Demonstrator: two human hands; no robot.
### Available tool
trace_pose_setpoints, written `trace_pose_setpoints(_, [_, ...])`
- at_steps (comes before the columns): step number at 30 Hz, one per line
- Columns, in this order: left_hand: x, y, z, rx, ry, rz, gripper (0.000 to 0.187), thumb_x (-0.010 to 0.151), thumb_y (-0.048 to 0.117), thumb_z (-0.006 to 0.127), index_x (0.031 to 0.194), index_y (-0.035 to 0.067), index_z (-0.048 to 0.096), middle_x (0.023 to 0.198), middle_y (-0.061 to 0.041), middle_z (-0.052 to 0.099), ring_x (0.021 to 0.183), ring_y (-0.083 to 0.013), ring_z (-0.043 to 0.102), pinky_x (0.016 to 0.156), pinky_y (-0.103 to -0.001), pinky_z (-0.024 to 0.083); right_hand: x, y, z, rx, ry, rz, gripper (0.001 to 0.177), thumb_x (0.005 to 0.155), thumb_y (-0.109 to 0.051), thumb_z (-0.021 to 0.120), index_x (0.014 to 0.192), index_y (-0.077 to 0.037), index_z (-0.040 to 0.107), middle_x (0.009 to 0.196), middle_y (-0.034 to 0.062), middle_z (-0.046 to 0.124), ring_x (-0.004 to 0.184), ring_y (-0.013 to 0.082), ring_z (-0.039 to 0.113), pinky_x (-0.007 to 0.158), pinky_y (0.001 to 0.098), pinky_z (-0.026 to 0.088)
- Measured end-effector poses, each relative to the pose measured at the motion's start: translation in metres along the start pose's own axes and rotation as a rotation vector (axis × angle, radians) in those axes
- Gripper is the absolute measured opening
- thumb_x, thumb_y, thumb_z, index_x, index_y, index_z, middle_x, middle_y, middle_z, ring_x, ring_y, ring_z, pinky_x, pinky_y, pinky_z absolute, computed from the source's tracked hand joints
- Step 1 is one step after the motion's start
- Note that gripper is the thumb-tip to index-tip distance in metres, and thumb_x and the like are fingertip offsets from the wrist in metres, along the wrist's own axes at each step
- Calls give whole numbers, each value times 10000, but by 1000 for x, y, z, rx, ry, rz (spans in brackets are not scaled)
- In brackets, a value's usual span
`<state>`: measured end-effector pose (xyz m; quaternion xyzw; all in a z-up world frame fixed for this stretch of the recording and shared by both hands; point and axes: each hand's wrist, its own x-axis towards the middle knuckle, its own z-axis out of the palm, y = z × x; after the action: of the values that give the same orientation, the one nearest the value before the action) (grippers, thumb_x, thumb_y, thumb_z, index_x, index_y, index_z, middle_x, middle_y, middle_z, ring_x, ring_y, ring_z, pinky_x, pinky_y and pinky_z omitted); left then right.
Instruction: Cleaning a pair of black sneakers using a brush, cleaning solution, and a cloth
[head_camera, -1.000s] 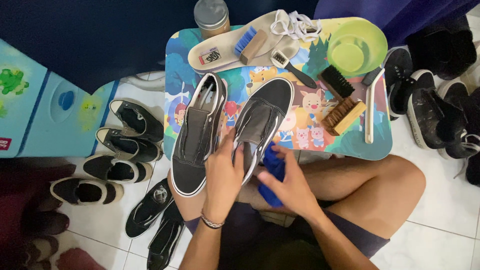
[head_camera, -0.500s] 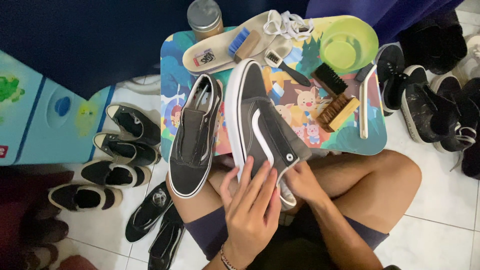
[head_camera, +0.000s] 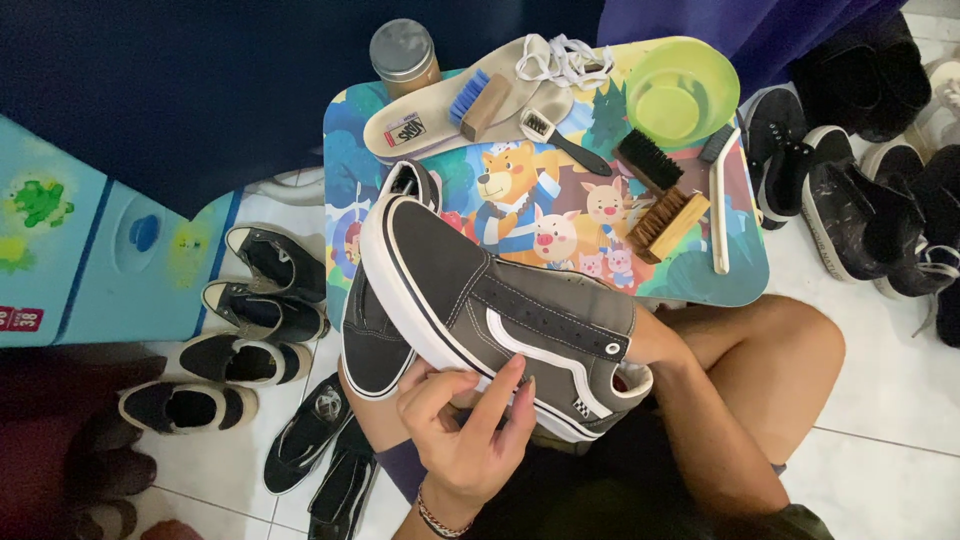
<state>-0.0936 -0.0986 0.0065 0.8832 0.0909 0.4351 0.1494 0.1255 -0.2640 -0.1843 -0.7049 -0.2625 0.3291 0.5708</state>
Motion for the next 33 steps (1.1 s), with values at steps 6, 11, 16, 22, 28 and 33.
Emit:
trace_pose_setpoints(6, [-6, 7, 4, 28, -14, -22, 293, 1029, 323, 890, 1311, 250, 855, 1195, -26, 472, 1042, -179, 553, 1024, -479, 564, 2, 5, -22, -53, -28, -15, 368, 971, -314, 766, 1273, -109, 722, 1272, 12, 737, 1153, 130, 678, 1002, 353, 566])
trace_pose_setpoints(11, [-4, 9, 6, 19, 6, -13, 300, 1031, 299, 886, 1321, 233, 849, 1179, -35, 438, 985, -164, 548, 974, -453, 565, 3, 8, -34, -100, -60, -26, 471, 934, -323, 812, 1339, -108, 706, 1337, 31, 738, 1208, 141, 689, 1039, 361, 565])
trace_pose_setpoints(16, [9, 14, 2, 48, -22, -44, 364, 1046, 284, 813, 1392, 172, 802, 1128, -62, 457, 868, -178, 506, 1027, -476, 579, 6, 10, -41, -152, -104, -38, 581, 897, -333, 857, 1406, -107, 690, 1402, 50, 740, 1263, 152, 701, 1077, 370, 564])
trace_pose_setpoints(22, [25, 12, 3, 159, -118, -88, 504, 976, 260, 767, 1478, 230, 779, 1121, -86, 443, 965, -259, 477, 1018, -491, 513, 8, 0, -37, -175, -122, -65, 702, 867, -377, 897, 1479, -107, 684, 1500, 78, 736, 1341, 176, 707, 1137, 385, 556])
trace_pose_setpoints(28, [22, 8, 1, 192, -155, -30, 536, 931, 248, 828, 1462, 311, 788, 1146, -93, 459, 1012, -239, 553, 1031, -540, 495, 1, 4, -38, -149, -87, -96, 852, 872, -445, 876, 1597, -93, 601, 1632, 111, 663, 1474, 216, 652, 1240, 409, 499])
trace_pose_setpoints(33, [24, 12, -3, 200, -210, -35, 598, 902, 243, 803, 1481, 389, 763, 1135, -73, 482, 946, -182, 594, 1033, -519, 398, 6, -41, -27, 2, -112, -172, 806, 896, -469, 862, 1566, -73, 651, 1572, 98, 723, 1426, 195, 686, 1251, 396, 515])
